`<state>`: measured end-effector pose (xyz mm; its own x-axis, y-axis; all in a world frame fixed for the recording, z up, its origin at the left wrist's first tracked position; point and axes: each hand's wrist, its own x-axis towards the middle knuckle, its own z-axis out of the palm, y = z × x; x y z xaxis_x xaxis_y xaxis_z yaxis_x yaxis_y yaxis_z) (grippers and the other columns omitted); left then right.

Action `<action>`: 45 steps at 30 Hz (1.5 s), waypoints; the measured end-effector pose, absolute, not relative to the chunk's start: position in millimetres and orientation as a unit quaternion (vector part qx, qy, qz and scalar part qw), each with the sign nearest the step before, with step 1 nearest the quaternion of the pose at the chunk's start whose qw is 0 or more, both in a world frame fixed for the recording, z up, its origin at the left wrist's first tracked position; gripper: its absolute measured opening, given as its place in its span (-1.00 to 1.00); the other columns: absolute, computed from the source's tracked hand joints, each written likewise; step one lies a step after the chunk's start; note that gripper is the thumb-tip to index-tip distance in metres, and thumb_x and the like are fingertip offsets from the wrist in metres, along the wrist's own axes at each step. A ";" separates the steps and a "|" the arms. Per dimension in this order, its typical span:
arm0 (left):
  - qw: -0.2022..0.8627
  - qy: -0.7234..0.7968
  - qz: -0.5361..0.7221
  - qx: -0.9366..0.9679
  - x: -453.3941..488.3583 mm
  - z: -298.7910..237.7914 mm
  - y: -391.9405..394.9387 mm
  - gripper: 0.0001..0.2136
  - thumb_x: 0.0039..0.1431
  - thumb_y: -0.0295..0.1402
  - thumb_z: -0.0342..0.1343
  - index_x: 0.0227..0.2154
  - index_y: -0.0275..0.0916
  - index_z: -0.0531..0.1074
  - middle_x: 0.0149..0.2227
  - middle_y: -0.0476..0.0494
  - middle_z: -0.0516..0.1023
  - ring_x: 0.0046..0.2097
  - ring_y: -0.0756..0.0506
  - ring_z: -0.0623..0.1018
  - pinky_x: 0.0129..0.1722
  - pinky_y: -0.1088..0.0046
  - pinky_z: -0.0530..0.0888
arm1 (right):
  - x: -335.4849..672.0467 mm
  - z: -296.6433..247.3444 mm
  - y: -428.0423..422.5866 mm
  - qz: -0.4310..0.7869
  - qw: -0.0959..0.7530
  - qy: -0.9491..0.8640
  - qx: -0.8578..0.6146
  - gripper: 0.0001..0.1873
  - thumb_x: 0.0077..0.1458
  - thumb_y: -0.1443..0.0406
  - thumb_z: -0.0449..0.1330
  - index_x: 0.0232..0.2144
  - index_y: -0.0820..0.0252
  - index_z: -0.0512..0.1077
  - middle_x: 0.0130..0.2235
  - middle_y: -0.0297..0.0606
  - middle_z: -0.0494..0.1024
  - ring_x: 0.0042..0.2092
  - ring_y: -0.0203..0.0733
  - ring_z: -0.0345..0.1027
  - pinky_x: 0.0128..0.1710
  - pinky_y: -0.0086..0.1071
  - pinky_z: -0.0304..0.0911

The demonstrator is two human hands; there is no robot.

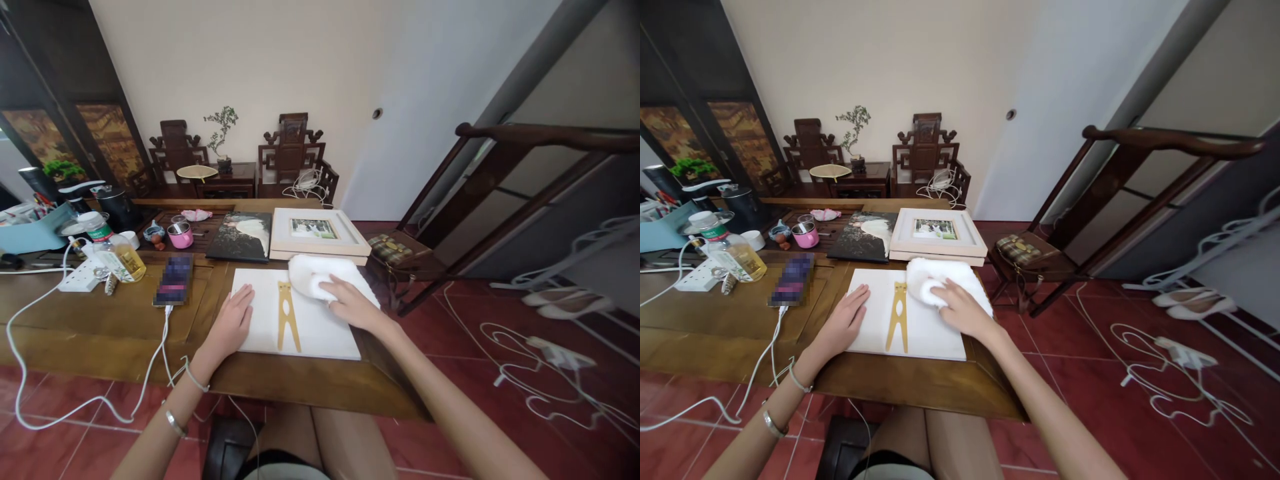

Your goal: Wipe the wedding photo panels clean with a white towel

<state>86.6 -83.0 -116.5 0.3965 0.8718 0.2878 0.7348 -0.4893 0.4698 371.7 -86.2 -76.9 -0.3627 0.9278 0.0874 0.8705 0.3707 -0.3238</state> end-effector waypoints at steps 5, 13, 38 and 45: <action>0.139 0.492 0.250 0.823 86.8 -114.5 -83.6 -0.62 0.27 -0.42 -0.21 0.12 -0.29 0.24 0.22 -0.25 0.23 0.27 -0.15 0.17 0.23 0.06 0.10 | 363.7 -76.3 -80.4 0.099 0.142 -0.837 -0.520 -0.55 -0.16 0.52 -0.08 -0.21 0.25 0.41 0.11 -0.08 0.37 0.24 0.00 0.02 0.16 -0.02 0.04; 0.124 0.485 0.258 0.826 87.7 -117.6 -83.0 -0.61 0.26 -0.43 -0.20 0.13 -0.28 0.23 0.21 -0.27 0.24 0.26 -0.15 0.18 0.22 0.04 0.12 | 363.1 -69.5 -192.3 0.128 0.095 -0.865 -0.476 -0.55 -0.31 0.58 -0.08 -0.35 0.20 0.39 0.29 -0.19 0.05 0.32 -0.03 -0.30 0.26 0.01 -0.16; 0.124 0.483 0.251 0.830 87.5 -117.1 -82.4 -0.61 0.26 -0.42 -0.20 0.13 -0.28 0.23 0.21 -0.28 0.24 0.26 -0.15 0.18 0.22 0.05 0.11 | 309.6 -74.9 -178.8 0.103 0.146 -0.898 -0.402 -0.57 -0.30 0.58 -0.01 -0.33 0.30 0.44 0.27 0.02 0.07 0.33 0.01 -0.43 0.26 0.11 -0.39; 0.118 0.485 0.261 0.826 88.1 -118.8 -82.6 -0.62 0.26 -0.44 -0.19 0.11 -0.27 0.25 0.20 -0.27 0.26 0.26 -0.15 0.19 0.22 0.07 0.12 | 320.2 -76.0 -175.4 0.126 0.165 -0.907 -0.366 -0.54 -0.34 0.57 -0.04 -0.33 0.26 0.43 0.25 -0.03 0.13 0.32 -0.10 -0.32 0.27 0.04 -0.28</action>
<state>88.1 -82.6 -118.8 0.3930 0.8630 0.3175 0.7399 -0.5018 0.4480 320.2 -175.4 -76.0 -0.6779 0.7051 0.2081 0.6219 0.7009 -0.3492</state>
